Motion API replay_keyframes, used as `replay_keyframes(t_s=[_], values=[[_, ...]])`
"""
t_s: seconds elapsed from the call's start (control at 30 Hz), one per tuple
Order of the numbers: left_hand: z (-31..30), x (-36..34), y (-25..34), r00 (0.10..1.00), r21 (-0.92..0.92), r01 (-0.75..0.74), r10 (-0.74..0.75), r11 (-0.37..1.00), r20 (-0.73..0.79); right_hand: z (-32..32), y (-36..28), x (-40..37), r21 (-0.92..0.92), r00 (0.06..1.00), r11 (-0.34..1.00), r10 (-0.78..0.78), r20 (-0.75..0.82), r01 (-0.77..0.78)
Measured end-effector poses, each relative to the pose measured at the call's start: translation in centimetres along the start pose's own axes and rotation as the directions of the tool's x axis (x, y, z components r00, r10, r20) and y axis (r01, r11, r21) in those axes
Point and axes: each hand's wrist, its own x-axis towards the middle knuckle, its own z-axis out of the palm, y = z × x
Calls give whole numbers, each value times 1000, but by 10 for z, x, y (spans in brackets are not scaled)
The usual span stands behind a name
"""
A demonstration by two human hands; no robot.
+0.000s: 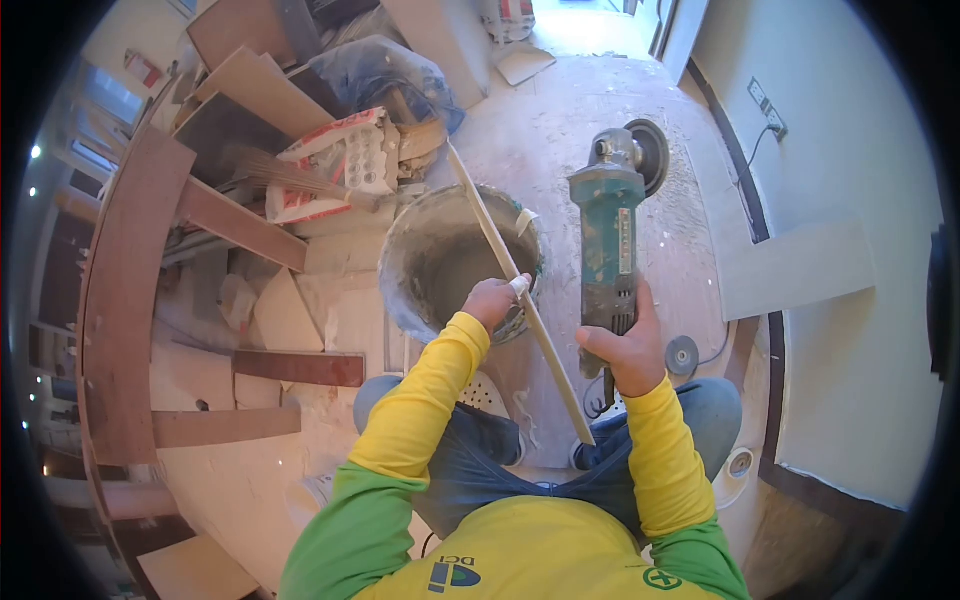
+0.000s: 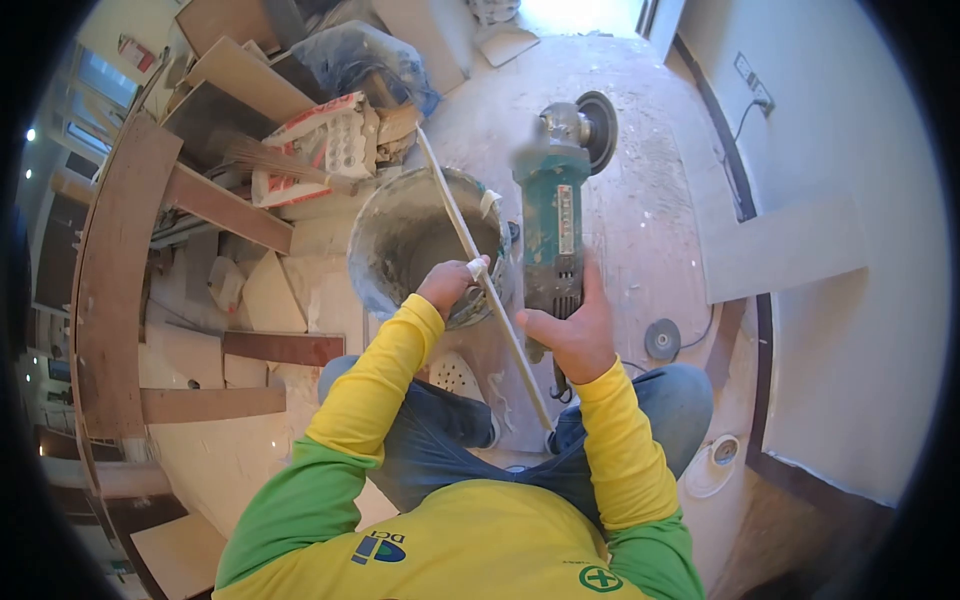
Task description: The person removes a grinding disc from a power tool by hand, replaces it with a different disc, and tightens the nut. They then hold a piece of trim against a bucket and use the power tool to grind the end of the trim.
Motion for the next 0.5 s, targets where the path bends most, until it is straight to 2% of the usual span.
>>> replay_keyframes(t_s=[0.03, 0.1, 0.17, 0.23, 0.27, 0.3, 0.33, 0.37, 0.43, 0.47, 0.5], values=[[0, 1, 2, 1000, 57, 8, -7, 998, -13, -1, 2, 1, 1, 1000, 1000, 0, -9, 0], [-4, 2, 5, 1000, 113, 21, -19, 993, -24, 3, 7, 3, -111, 996, 990, -86, -3, 85], [-14, 9, 14, 972, 260, -98, 149, 961, -183, 13, 10, 6, -184, 997, 980, -73, -11, 69], [-26, 11, 32, 952, -90, -208, 180, 974, -249, 25, 16, 10, -257, 998, 965, -56, -17, 50], [-31, 15, 40, 965, -242, -132, 70, 961, -252, 33, 25, 15, -349, 996, 934, -84, -3, 78], [-35, 13, 47, 968, -373, -154, 64, 915, -243, 41, 33, 20, -435, 994, 894, -112, 16, 108], [-40, 14, 51, 970, -497, -173, 61, 851, -234, 50, 42, 26, -435, 994, 894, -108, 12, 103], [-46, 19, 52, 972, -497, -165, 56, 852, -228, 60, 50, 33, -481, 997, 874, -71, 26, 74], [-59, 34, 47, 996, -759, -68, 8, 648, -83, 79, 52, 47, -539, 999, 842, 13, 44, 13], [-62, 39, 43, 997, -758, -60, 6, 649, -75, 88, 51, 54, -542, 999, 840, 15, 36, 7], [-64, 42, 39, 997, -823, -65, 67, 564, -33, 97, 50, 61, -557, 995, 830, 81, 55, -36]])
